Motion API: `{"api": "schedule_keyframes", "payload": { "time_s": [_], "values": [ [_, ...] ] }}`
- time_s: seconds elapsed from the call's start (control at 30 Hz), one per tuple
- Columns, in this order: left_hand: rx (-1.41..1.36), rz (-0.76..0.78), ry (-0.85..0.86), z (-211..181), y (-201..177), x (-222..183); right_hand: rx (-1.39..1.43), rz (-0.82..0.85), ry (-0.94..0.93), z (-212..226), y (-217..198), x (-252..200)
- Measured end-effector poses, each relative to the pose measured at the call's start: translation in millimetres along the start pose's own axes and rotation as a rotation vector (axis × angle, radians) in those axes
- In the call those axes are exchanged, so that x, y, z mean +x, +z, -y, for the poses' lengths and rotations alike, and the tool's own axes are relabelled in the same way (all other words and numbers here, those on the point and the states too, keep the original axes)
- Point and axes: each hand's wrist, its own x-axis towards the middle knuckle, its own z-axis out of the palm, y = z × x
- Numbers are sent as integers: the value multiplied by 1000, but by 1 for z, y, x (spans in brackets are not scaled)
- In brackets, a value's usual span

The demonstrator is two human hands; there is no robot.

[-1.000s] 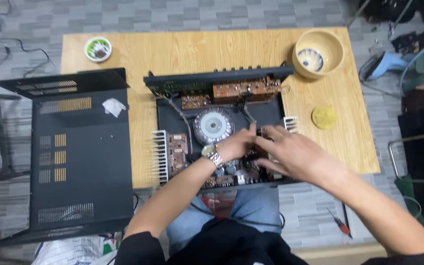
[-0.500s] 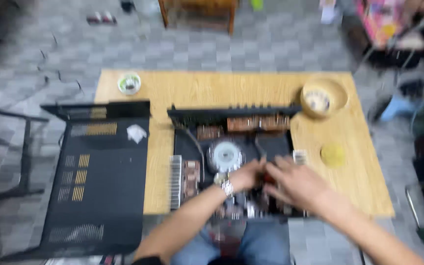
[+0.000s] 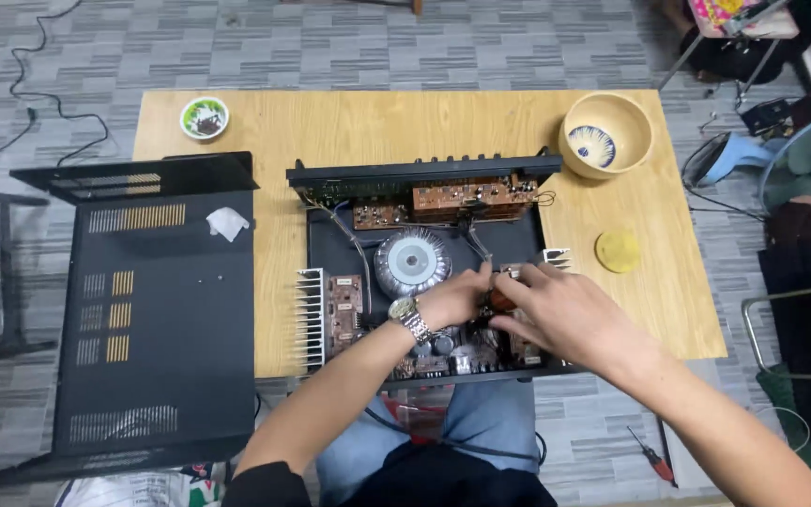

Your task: Repairing an audio amplifier by unscrewing internal components and cleaning parts with a sponge

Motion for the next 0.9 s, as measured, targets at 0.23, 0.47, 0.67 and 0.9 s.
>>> {"api": "schedule_keyframes", "payload": {
  "time_s": [0.23, 0.47, 0.67, 0.9],
  "values": [
    [-116, 85, -38, -27, -25, -26, -34, -130, -51, 3, 6, 4],
    [-58, 39, 74, -24, -24, -16, -56, -61, -118, -1, -2, 1],
    [39, 52, 55, 6, 4, 14, -112, -108, 40, 4, 7, 3],
    [14, 22, -30, -4, 0, 13, -46, -31, -177, 1, -4, 3]
  ]
}}
